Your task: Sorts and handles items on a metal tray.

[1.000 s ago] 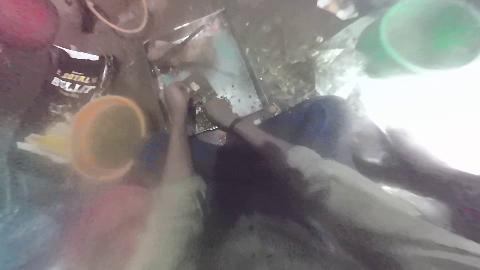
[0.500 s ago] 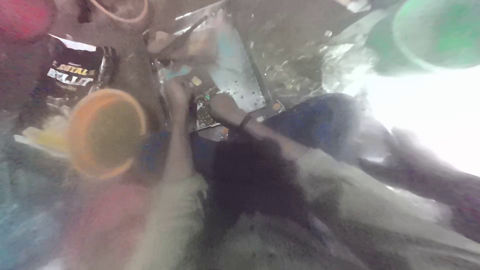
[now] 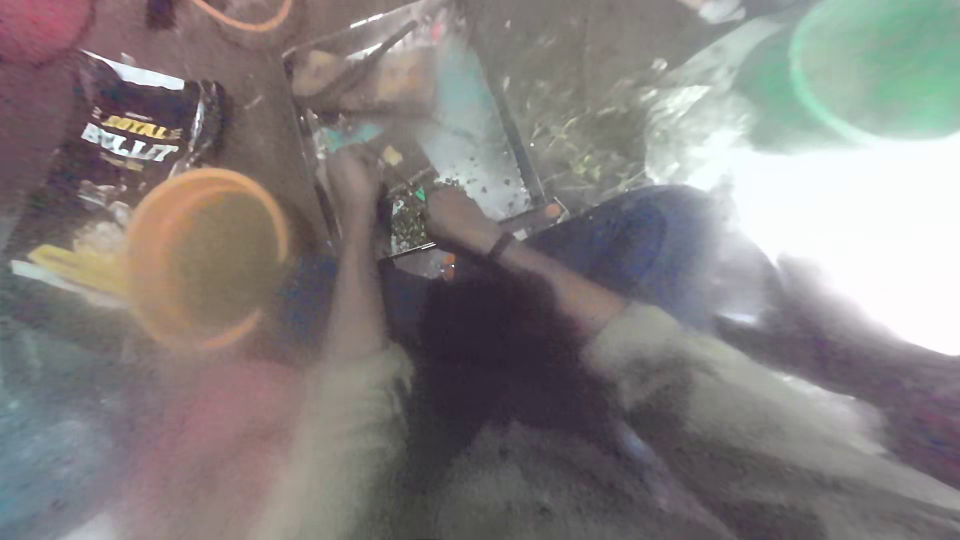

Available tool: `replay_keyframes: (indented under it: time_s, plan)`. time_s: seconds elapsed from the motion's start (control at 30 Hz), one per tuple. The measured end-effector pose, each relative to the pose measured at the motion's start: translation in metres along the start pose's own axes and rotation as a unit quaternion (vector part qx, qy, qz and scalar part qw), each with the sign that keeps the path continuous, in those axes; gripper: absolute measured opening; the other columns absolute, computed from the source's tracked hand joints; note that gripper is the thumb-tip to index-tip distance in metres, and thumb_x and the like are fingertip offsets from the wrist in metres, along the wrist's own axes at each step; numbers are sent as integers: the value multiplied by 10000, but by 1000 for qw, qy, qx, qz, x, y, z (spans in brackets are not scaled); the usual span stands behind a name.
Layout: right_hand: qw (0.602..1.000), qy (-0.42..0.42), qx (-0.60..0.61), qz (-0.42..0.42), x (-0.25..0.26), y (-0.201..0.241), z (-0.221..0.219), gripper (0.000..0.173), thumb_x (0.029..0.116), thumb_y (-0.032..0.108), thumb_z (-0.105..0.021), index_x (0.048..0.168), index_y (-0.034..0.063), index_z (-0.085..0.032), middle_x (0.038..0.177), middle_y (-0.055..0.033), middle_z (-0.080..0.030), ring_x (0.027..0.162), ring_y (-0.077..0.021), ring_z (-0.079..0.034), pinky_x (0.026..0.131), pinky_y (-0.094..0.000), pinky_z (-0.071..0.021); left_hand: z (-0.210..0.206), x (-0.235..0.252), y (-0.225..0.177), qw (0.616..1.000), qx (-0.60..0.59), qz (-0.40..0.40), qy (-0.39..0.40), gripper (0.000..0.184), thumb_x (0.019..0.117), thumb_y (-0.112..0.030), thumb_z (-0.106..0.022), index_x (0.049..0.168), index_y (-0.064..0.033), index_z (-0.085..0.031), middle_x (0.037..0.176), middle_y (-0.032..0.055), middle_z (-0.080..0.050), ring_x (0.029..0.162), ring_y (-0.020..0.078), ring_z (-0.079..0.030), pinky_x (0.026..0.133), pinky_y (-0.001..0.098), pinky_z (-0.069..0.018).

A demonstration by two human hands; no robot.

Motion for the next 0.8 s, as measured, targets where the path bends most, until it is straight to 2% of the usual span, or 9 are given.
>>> replay_keyframes:
  time_s: [0.13, 0.2, 0.27, 0.4, 0.5, 0.57, 0.67, 0.73, 0.8]
  plan:
    - [1000, -6, -17, 20, 1, 1, -2, 339, 1037, 259, -537, 1255, 7, -599, 1105, -211, -682, 1032, -397, -693, 803, -586, -576, -2, 0, 3, 1000, 3, -10, -4, 205, 983, -149, -606, 1044, -21, -754, 1098, 193, -741, 1084, 364, -702, 993, 588, -536]
    - [998, -26, -34, 49, 5, 2, -5, 375, 985, 203, -604, 1295, -7, -603, 1213, -214, -660, 1101, -395, -673, 847, -585, -574, -2, 0, 2, 1000, 1, -17, -3, 194, 970, -141, -620, 1038, -23, -757, 1096, 187, -745, 1079, 358, -705, 991, 587, -536]
    - [996, -40, -49, 70, 16, 4, -9, 359, 953, 163, -657, 1260, -21, -623, 1243, -228, -650, 1123, -405, -664, 862, -591, -573, -1, 0, 0, 1000, 2, -11, 9, 183, 947, -125, -647, 1058, -31, -759, 1116, 181, -743, 1097, 358, -700, 1002, 589, -530]
    - [997, -34, -21, 65, 41, 8, -15, 351, 1029, 177, -577, 1332, 5, -622, 1334, -232, -629, 1166, -428, -653, 893, -626, -561, 1, -1, -4, 1000, 14, -1, 22, 193, 941, -120, -662, 1084, -52, -771, 1128, 189, -745, 1104, 373, -699, 1010, 606, -521]
    - [999, -28, 22, 26, 43, 15, -9, 304, 1026, 209, -567, 1242, 20, -666, 1231, -237, -673, 1100, -439, -676, 833, -651, -569, -1, 2, 4, 1000, 14, 4, 4, 175, 927, -160, -666, 1036, -93, -786, 1061, 148, -762, 1043, 345, -715, 969, 623, -533]
    - [999, -36, 26, -3, 43, 13, -9, 329, 1030, 198, -558, 1286, -3, -605, 1159, -262, -681, 1036, -459, -692, 789, -652, -574, -4, 3, 6, 1000, 9, -3, -6, 183, 947, -198, -661, 1030, -81, -775, 1066, 154, -754, 1058, 346, -701, 992, 631, -500]
    - [998, -43, 12, -32, 35, 4, -18, 384, 1025, 215, -575, 1356, 20, -564, 1143, -267, -683, 1021, -470, -691, 808, -643, -573, -4, 2, 11, 1000, -6, -10, -18, 167, 929, -185, -689, 1033, -90, -779, 1070, 139, -760, 1060, 325, -711, 990, 603, -525]
    - [998, -42, -21, -33, 31, -1, -21, 344, 1018, 193, -575, 1319, 27, -591, 1086, -250, -703, 999, -462, -699, 789, -630, -573, -3, 1, 12, 1000, -9, -1, -18, 184, 928, -191, -693, 1060, -92, -775, 1092, 141, -755, 1073, 323, -709, 990, 594, -537]
    - [999, -31, -34, -19, 27, -3, -18, 325, 1011, 166, -591, 1293, 5, -600, 1114, -251, -695, 1029, -453, -694, 819, -627, -574, -3, -1, 8, 1000, -1, 1, -14, 191, 936, -174, -671, 1070, -83, -773, 1115, 153, -751, 1098, 337, -704, 1001, 599, -532]
Point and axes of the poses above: each hand's wrist, its own x-axis towards the middle knuckle, its own z-axis out of the back of the hand, y = z × x, the point moved 6 cm from there along x, towards the middle knuckle
